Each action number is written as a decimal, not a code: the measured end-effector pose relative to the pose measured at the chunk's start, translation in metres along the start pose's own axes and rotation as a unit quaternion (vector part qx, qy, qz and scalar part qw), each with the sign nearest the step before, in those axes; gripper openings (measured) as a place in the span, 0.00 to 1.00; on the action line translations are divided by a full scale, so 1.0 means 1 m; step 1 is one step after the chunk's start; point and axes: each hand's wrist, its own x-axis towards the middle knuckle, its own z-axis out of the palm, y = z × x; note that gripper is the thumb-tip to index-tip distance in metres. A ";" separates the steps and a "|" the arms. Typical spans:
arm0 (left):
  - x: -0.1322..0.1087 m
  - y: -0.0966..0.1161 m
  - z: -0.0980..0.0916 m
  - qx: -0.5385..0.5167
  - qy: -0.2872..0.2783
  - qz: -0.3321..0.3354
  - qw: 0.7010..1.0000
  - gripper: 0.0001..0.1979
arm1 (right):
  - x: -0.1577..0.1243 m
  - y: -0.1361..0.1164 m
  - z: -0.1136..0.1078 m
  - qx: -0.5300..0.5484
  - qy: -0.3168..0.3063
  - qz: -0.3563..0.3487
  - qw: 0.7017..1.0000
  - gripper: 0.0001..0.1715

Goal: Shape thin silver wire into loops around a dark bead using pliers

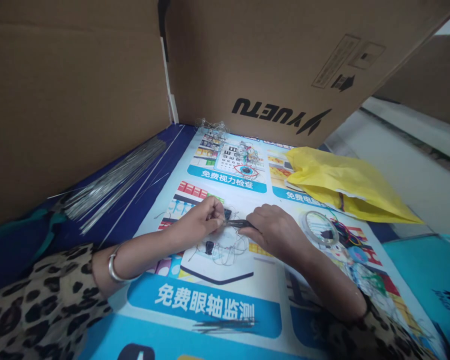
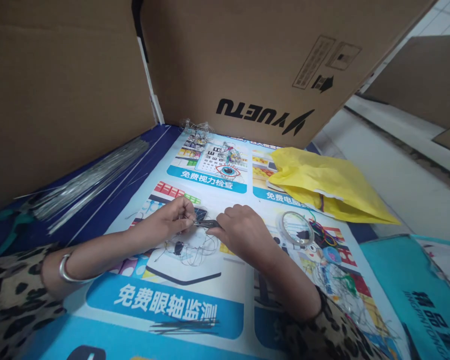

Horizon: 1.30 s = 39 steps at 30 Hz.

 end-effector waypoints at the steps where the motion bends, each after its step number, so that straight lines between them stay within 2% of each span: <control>1: 0.000 0.001 0.000 -0.001 -0.005 -0.001 1.000 0.04 | 0.000 0.001 -0.001 -0.009 0.005 -0.007 1.000 0.22; 12: 0.002 0.001 -0.004 0.027 -0.058 0.017 0.998 0.03 | 0.001 0.000 -0.013 -0.059 0.007 -0.046 0.997 0.20; 16: 0.002 0.004 -0.005 0.038 -0.063 0.014 0.997 0.03 | -0.003 0.010 -0.022 -0.040 0.004 -0.057 0.998 0.21; 18: 0.002 0.006 -0.006 0.056 -0.062 0.011 0.996 0.03 | -0.006 0.019 -0.026 -0.021 0.013 -0.044 0.999 0.20; 21: 0.002 0.008 -0.006 0.070 -0.063 0.008 0.996 0.03 | -0.008 0.026 -0.029 -0.049 0.026 -0.019 0.998 0.21; 27: 0.002 0.005 -0.006 0.072 -0.065 0.011 0.995 0.03 | -0.003 0.013 -0.026 -0.071 -0.005 -0.053 0.996 0.21; 32: 0.002 0.003 -0.007 0.053 -0.089 0.001 0.995 0.03 | 0.001 0.000 -0.030 -0.026 0.013 -0.060 0.998 0.23; 35: 0.002 0.003 -0.008 0.048 -0.096 0.004 0.994 0.04 | 0.001 0.001 -0.033 -0.006 0.019 -0.061 0.998 0.23; 39: 0.002 0.004 -0.008 0.056 -0.092 -0.006 0.994 0.05 | -0.004 0.015 -0.037 -0.031 0.010 -0.036 0.999 0.22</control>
